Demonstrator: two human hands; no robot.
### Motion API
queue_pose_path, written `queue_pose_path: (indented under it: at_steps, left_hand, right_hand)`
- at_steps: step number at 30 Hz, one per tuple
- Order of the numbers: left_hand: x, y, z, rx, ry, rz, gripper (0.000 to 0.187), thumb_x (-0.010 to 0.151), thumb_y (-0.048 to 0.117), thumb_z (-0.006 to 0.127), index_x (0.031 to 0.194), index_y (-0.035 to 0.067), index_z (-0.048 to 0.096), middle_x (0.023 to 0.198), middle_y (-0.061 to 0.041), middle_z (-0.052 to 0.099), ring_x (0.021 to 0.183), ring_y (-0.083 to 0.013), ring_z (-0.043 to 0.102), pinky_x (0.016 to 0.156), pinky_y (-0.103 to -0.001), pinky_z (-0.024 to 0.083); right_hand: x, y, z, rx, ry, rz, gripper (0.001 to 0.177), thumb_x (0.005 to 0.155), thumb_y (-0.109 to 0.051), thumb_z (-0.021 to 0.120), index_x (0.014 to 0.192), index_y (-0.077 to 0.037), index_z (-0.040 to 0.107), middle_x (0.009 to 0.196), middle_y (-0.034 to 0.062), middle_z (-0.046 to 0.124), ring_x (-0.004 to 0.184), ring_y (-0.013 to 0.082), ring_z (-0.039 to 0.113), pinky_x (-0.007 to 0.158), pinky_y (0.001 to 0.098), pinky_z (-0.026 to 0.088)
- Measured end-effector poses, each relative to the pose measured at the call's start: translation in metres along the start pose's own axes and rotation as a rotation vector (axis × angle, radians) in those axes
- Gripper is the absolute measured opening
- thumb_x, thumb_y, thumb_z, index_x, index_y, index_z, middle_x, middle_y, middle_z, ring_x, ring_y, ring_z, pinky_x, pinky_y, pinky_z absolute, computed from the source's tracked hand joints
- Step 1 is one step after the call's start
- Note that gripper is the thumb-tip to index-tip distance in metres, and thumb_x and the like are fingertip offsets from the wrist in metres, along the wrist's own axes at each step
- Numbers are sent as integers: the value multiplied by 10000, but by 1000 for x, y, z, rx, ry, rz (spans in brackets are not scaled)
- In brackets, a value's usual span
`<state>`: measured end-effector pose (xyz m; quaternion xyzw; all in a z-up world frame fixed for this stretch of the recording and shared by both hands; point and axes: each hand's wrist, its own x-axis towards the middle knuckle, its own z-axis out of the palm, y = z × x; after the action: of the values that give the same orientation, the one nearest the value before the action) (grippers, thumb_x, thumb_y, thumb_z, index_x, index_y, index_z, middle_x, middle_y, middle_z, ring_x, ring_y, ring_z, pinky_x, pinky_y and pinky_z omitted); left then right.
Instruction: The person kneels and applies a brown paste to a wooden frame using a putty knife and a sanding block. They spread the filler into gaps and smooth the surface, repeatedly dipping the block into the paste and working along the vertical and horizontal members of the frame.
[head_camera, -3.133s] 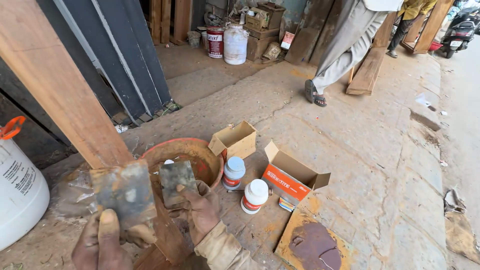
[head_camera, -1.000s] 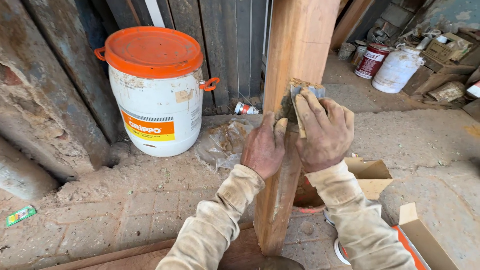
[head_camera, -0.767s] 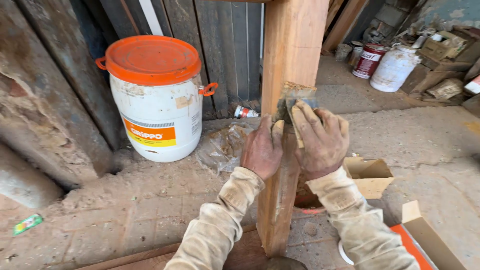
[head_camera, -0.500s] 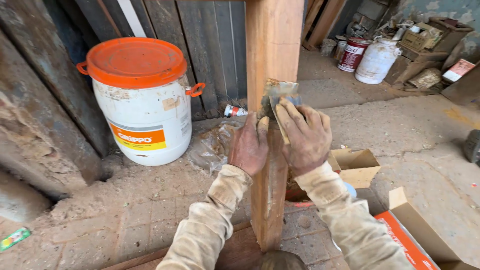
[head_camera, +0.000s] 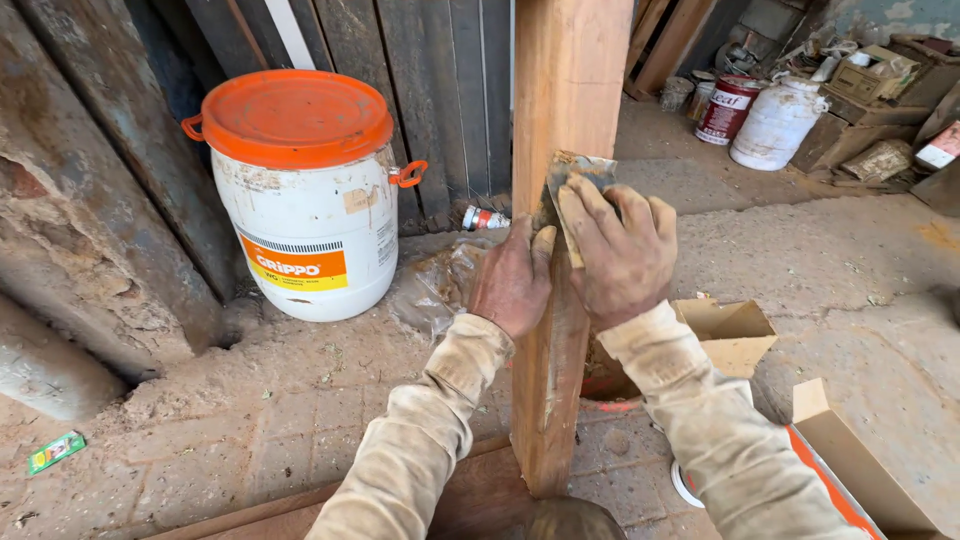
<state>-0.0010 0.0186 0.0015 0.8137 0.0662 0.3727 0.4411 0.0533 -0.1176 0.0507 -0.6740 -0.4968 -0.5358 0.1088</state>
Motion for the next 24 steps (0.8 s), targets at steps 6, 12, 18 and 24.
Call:
queue_pose_path:
  at_steps: [6,12,18,24]
  left_hand:
    - [0,1,1,2,24,54,303,972,106,568,1245,-17,523,954,-310,704,895,-507,679,750,-561,552]
    - [0,-3,3,22,-35,-38,366,941,95,556,1284,-26,514,895,-311,703,845,-489,708,748,-544,582]
    - [2,-7,1,30,10,30,404,942,98,574,1302,-65,492,893,-330,688,843,-513,686,736,-569,560]
    - [3,6,-7,94,-87,4,399,951,119,555,1305,-49,478,857,-304,695,788,-485,708,713,-544,577]
  right_hand:
    - [-12,2,12,-14,20,1,602,779,-94,755,1370,-91,640,1411,40,644,1219,282,579,1016,467,439]
    - [12,7,2,-26,-27,-20,621,762,-112,745,1371,-67,636,1396,60,647,1220,303,575,1021,481,440]
    - [-3,6,21,-52,35,-30,500,891,-98,752,1379,-84,644,1392,39,645,1212,272,584,1014,457,434]
    - [-3,0,1,-47,-6,-12,489,893,-107,757,1370,-82,651,1414,36,643,1224,273,578,1035,462,436]
